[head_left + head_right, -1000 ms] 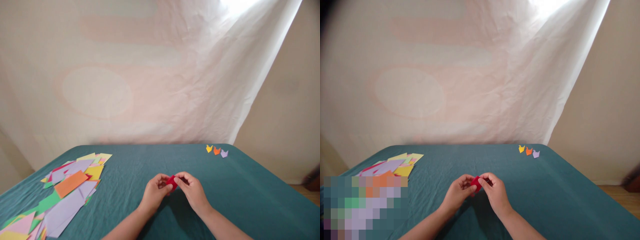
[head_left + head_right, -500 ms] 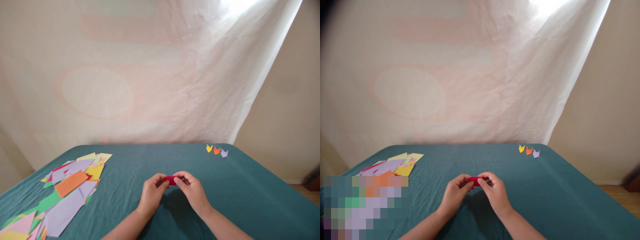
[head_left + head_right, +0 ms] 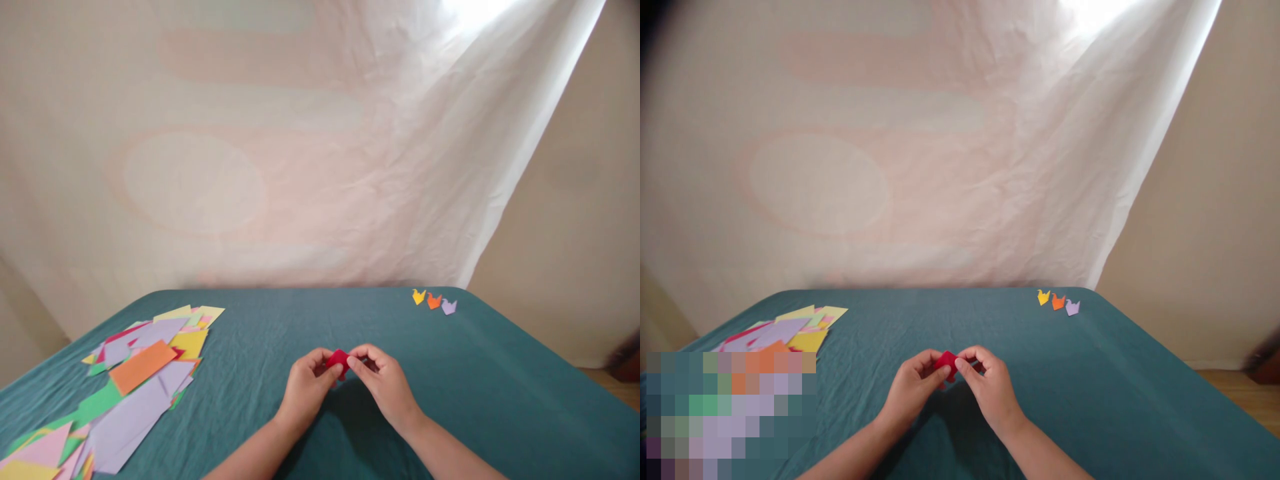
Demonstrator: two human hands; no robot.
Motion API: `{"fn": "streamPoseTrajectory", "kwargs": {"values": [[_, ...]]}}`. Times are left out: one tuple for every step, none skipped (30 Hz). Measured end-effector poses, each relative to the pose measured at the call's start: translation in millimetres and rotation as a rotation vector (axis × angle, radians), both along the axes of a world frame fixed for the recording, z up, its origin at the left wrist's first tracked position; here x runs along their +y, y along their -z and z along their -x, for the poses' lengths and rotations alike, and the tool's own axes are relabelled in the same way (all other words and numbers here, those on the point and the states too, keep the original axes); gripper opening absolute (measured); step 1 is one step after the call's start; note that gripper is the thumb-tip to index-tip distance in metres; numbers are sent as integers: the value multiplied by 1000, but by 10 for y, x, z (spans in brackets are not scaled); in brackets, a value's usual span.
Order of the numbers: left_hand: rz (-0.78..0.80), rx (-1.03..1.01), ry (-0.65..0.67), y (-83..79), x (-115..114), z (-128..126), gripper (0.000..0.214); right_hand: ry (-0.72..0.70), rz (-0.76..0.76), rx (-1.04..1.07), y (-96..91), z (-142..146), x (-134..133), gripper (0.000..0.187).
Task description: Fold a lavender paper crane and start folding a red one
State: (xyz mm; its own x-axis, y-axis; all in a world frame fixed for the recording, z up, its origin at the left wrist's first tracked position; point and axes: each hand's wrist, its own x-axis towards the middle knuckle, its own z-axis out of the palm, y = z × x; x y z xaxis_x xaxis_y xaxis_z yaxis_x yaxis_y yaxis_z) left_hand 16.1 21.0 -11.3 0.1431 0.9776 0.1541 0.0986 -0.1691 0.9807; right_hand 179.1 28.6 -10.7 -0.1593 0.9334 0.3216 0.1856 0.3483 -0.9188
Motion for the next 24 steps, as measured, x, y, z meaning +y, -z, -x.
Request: {"fn": "streamPoseTrajectory", "kwargs": {"values": [[-17, 31, -16, -6, -6, 2, 17, -2, -8, 1, -3, 2, -3, 18], [-41, 74, -35, -19, -16, 4, 17, -9, -16, 1, -9, 4, -7, 17], [-70, 126, -51, -36, -29, 4, 17, -17, -27, 1, -15, 6, -10, 17], [-101, 179, -63, -54, -42, 3, 17, -25, -40, 0, -23, 8, -13, 16], [-128, 227, -70, -70, -55, -1, 16, -33, -54, -2, -30, 10, -14, 15], [-150, 259, -71, -81, -65, -6, 16, -40, -66, -5, -36, 10, -12, 15], [-163, 265, -70, -86, -72, -12, 14, -45, -71, -8, -39, 9, -8, 14], [-168, 246, -71, -85, -75, -18, 11, -44, -69, -8, -41, 6, -3, 14], [-170, 209, -76, -79, -75, -21, 10, -39, -59, -7, -39, 2, 4, 15], [-171, 167, -86, -70, -72, -22, 12, -33, -43, -5, -36, -2, 10, 15], [-174, 131, -101, -60, -67, -20, 14, -25, -26, -2, -33, -7, 15, 16], [-180, 110, -116, -51, -62, -15, 15, -19, -9, 2, -29, -10, 18, 17], [-187, 110, -129, -47, -57, -7, 14, -14, 4, 6, -26, -13, 19, 17], [-196, 128, -139, -46, -54, 2, 12, -13, 15, 11, -24, -15, 17, 17], [-204, 155, -145, -50, -52, 11, 10, -15, 24, 17, -25, -15, 14, 18], [-213, 184, -149, -57, -51, 19, 9, -19, 31, 24, -26, -13, 9, 18], [-223, 213, -153, -66, -52, 25, 8, -25, 36, 30, -29, -11, 4, 18], [-233, 237, -157, -75, -53, 28, 8, -30, 37, 33, -33, -9, 0, 18], [-241, 257, -162, -85, -56, 28, 9, -34, 37, 35, -36, -6, -4, 18], [-248, 269, -167, -93, -59, 26, 10, -37, 36, 35, -38, -4, -7, 18], [-251, 275, -170, -99, -62, 23, 11, -39, 34, 35, -38, -3, -8, 18], [-250, 274, -171, -105, -66, 19, 13, -40, 34, 33, -37, -3, -8, 19], [-247, 268, -168, -109, -71, 14, 15, -39, 34, 30, -35, -4, -8, 19], [-243, 260, -163, -112, -76, 11, 16, -36, 35, 28, -33, -5, -6, 19]]}}
